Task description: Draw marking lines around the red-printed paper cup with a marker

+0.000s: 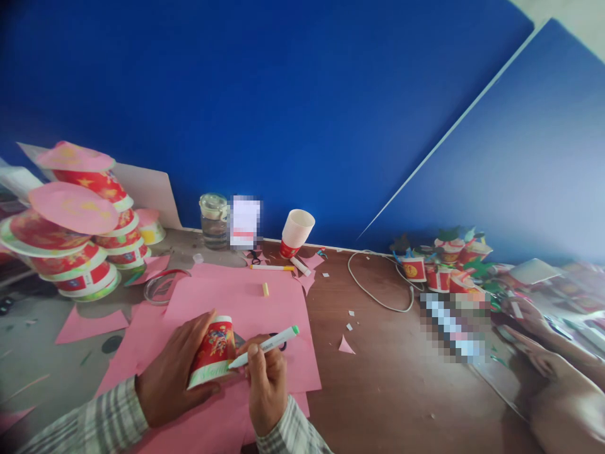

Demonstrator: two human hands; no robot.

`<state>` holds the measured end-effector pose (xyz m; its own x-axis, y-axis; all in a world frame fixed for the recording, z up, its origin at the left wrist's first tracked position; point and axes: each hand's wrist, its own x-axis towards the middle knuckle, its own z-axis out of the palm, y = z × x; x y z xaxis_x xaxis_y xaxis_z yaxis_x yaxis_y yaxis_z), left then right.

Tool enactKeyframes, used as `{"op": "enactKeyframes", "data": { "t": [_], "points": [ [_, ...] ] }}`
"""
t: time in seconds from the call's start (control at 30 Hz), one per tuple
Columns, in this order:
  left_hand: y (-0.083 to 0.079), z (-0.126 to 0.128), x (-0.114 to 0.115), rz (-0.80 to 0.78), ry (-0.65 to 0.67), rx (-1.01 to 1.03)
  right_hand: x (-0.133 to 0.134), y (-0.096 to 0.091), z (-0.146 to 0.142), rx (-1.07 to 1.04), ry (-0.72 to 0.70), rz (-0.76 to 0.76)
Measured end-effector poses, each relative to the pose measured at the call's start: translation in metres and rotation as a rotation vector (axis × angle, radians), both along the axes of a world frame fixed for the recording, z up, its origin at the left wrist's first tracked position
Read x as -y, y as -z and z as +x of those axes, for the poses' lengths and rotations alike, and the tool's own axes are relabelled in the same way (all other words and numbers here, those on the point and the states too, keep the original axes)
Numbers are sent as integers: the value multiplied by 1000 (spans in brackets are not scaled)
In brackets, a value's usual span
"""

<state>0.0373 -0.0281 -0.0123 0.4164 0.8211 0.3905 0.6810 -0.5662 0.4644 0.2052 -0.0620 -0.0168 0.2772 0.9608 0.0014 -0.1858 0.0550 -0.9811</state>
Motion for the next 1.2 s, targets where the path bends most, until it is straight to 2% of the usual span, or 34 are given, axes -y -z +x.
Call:
{"op": "enactKeyframes", "data": {
  "t": [0.2,0.5,0.73,0.83,1.0,1.13,1.2],
  "points": [
    [1,-1,0,-13,9,4,0,-6,0,-10,4,46],
    [-2,1,-3,22,-76,45,-16,-17,10,212,74,231],
    [1,1,-3,43,-100,55,-32,-7,24,512,182,328],
    [3,0,-4,40,-113,53,-37,-1,26,607,184,359],
    [9,0,-6,44,-148,54,-38,-6,28,500,121,329],
    [17,-2,-10,96,-143,80,-41,-28,41,317,51,277],
    [20,-3,-11,118,-146,89,-49,-39,50,308,39,267]
  ]
}}
